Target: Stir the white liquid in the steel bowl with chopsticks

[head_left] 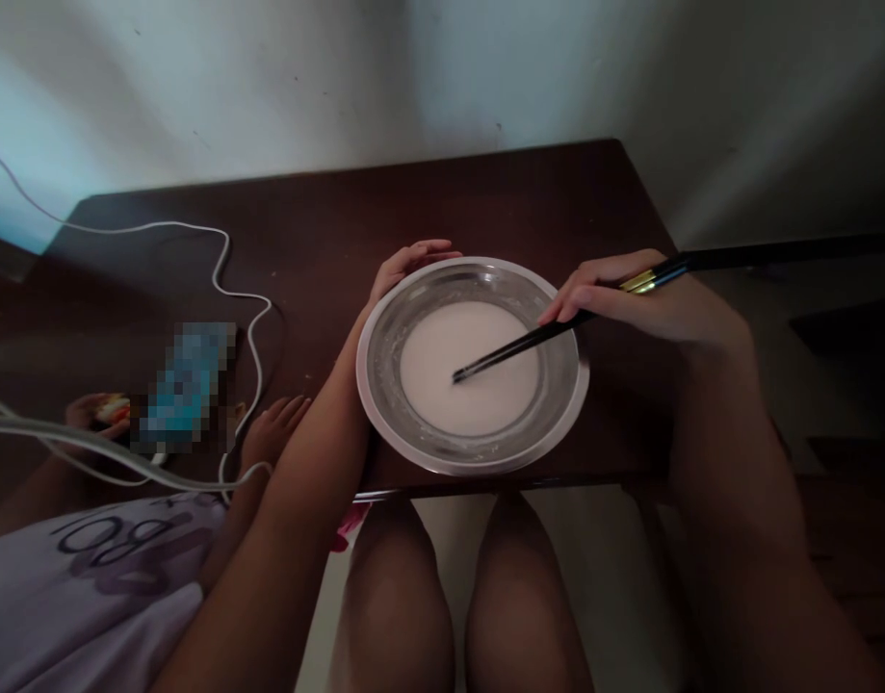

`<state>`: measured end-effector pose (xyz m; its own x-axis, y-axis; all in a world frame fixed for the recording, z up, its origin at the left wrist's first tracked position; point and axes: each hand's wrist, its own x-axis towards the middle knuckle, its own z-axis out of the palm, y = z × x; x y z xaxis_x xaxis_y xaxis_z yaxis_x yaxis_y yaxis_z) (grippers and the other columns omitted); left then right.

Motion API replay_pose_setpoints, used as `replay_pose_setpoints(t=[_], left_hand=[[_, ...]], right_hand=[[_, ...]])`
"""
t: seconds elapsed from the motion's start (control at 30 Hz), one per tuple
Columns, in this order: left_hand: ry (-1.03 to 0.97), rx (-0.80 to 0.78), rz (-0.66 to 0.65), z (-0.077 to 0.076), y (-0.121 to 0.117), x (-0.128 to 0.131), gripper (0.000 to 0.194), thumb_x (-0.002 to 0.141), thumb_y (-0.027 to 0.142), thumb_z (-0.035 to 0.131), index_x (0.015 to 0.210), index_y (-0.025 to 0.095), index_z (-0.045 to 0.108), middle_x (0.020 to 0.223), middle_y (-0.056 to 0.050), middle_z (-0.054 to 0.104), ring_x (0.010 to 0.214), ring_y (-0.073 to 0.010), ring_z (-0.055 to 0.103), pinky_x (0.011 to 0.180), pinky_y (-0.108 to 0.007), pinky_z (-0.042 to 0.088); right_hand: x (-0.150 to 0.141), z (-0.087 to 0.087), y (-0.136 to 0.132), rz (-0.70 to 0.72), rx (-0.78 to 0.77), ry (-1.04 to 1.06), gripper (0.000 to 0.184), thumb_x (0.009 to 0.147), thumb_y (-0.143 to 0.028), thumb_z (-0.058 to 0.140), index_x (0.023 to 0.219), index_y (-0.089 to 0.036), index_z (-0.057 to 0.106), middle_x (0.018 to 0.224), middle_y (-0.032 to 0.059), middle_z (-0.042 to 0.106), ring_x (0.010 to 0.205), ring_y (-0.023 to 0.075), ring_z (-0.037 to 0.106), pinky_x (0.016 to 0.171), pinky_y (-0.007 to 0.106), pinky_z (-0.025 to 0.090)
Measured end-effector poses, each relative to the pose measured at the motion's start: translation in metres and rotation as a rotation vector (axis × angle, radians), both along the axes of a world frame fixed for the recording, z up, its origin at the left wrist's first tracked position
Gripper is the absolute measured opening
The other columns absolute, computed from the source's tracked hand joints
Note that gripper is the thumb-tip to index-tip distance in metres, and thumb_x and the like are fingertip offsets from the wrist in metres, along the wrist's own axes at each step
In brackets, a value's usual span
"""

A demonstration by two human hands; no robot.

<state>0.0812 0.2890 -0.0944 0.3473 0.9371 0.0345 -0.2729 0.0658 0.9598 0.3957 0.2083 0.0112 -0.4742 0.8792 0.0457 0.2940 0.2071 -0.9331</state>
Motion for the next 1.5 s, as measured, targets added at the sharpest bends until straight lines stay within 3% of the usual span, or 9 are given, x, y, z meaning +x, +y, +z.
replay_pose_setpoints(t=[0.2,0.4,0.6,0.83,1.07,1.27,1.43,1.5], left_hand=[[0.019,0.015,-0.010,0.002,0.000,0.004,0.027,0.089,0.051,0.072,0.106,0.033,0.081,0.117,-0.004,0.083,0.141,-0.0367,0.061,0.117,-0.052,0.049],[0.038,0.016,0.058,-0.004,0.007,0.004,0.025,0.087,0.050,0.073,0.101,0.031,0.081,0.119,-0.006,0.083,0.135,-0.0358,0.065,0.118,-0.053,0.049],[0.033,-0.008,0.038,-0.003,0.005,0.005,0.029,0.091,0.049,0.067,0.108,0.030,0.081,0.117,-0.004,0.084,0.131,-0.0337,0.068,0.116,-0.048,0.052],[0.039,-0.050,0.070,0.006,-0.002,0.010,0.026,0.094,0.046,0.065,0.106,0.029,0.081,0.117,-0.006,0.083,0.131,-0.0345,0.068,0.117,-0.048,0.051],[0.035,-0.055,0.070,0.007,-0.004,0.011,0.028,0.095,0.047,0.064,0.107,0.029,0.081,0.117,-0.005,0.082,0.130,-0.0335,0.069,0.119,-0.049,0.049],[0.038,0.004,0.049,0.007,-0.008,0.008,0.029,0.091,0.052,0.069,0.107,0.030,0.079,0.118,-0.007,0.082,0.142,-0.0366,0.060,0.121,-0.049,0.046],[0.051,0.000,0.077,0.008,-0.007,0.010,0.028,0.092,0.046,0.066,0.108,0.028,0.079,0.116,-0.006,0.083,0.138,-0.0360,0.063,0.119,-0.049,0.047],[0.047,-0.021,0.074,0.005,-0.004,0.010,0.027,0.090,0.046,0.069,0.107,0.029,0.079,0.116,-0.007,0.082,0.141,-0.0358,0.060,0.117,-0.049,0.049]], right_hand=[[0.008,0.001,-0.001,-0.197,0.047,0.051,0.027,0.095,-0.040,0.075,0.073,-0.026,0.081,0.085,0.0041,0.082,0.087,0.0231,0.072,0.083,0.037,0.053],[0.000,0.003,-0.002,0.034,-0.055,0.017,0.027,0.094,-0.043,0.077,0.073,-0.026,0.081,0.087,0.0036,0.085,0.091,0.0231,0.075,0.088,0.036,0.054],[0.008,-0.001,-0.001,-0.181,0.061,0.036,0.026,0.094,-0.045,0.076,0.074,-0.029,0.081,0.088,0.0042,0.083,0.095,0.0283,0.076,0.092,0.044,0.058],[0.002,-0.003,-0.001,-0.025,0.008,-0.027,0.026,0.091,-0.050,0.078,0.073,-0.031,0.082,0.089,0.0045,0.083,0.097,0.0317,0.077,0.094,0.047,0.058],[0.011,0.000,-0.002,-0.178,0.038,0.027,0.028,0.093,-0.050,0.076,0.072,-0.031,0.080,0.088,0.0049,0.082,0.103,0.0335,0.076,0.095,0.049,0.057],[0.000,-0.003,0.000,-0.019,-0.026,-0.023,0.028,0.088,-0.055,0.079,0.073,-0.032,0.082,0.091,0.0037,0.084,0.100,0.0320,0.077,0.094,0.047,0.058],[0.008,-0.003,-0.001,-0.182,0.043,0.019,0.028,0.090,-0.055,0.078,0.075,-0.032,0.082,0.091,0.0050,0.083,0.100,0.0333,0.076,0.094,0.049,0.058],[0.012,-0.002,-0.001,-0.184,0.045,0.031,0.030,0.091,-0.053,0.077,0.071,-0.031,0.081,0.086,0.0051,0.082,0.097,0.0326,0.076,0.093,0.048,0.057]])
